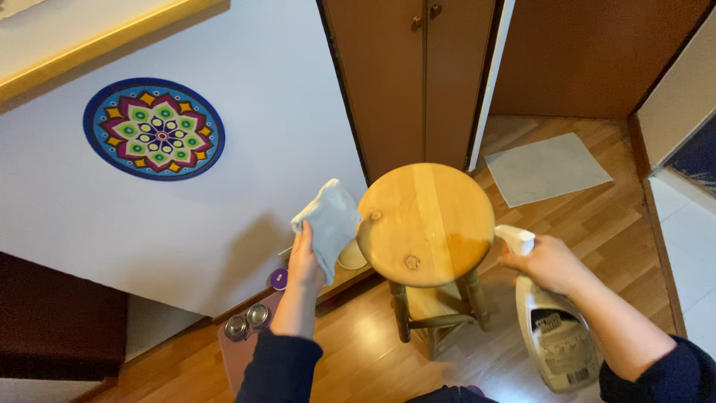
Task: The person cleans a wooden stool by wiping the legs, seat, and underside with a cloth, including spraying the stool with a cleaning solution.
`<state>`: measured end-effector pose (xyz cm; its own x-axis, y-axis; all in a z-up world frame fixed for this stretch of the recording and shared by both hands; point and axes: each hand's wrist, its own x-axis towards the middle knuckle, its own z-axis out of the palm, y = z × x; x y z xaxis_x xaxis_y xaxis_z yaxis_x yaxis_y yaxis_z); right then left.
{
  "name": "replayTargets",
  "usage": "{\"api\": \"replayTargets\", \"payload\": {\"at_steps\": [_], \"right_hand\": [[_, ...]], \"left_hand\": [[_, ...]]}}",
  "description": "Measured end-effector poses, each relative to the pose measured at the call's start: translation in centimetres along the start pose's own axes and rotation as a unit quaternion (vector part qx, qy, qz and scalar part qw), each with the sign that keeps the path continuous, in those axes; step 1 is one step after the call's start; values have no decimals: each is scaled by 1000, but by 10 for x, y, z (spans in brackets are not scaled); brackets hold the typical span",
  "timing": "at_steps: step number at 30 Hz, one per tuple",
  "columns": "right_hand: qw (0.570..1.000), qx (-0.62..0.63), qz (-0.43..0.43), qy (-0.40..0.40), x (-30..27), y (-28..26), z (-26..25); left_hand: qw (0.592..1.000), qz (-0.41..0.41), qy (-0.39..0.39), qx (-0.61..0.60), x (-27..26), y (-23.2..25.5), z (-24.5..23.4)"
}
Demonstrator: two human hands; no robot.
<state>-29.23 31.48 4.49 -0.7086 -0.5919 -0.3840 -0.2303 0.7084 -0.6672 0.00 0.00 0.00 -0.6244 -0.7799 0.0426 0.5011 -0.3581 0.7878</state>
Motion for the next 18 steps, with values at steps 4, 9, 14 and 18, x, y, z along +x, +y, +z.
{"api": "replayTargets", "payload": {"at_steps": [4, 9, 14, 18], "right_hand": [[991, 115, -63, -31, 23, -4, 17], [988, 80, -57, -116, 20, -12, 24], [996, -30, -12, -82, 18, -4, -5], [996, 82, 27, -16, 32, -17, -15]], "left_hand": [[998, 9, 9, 62, 45, -27, -7], [986, 62, 39, 153, 86, -58, -14], [960, 56, 62, 267, 110, -77, -27], [978, 52, -52, 194, 126, -86, -16]]}}
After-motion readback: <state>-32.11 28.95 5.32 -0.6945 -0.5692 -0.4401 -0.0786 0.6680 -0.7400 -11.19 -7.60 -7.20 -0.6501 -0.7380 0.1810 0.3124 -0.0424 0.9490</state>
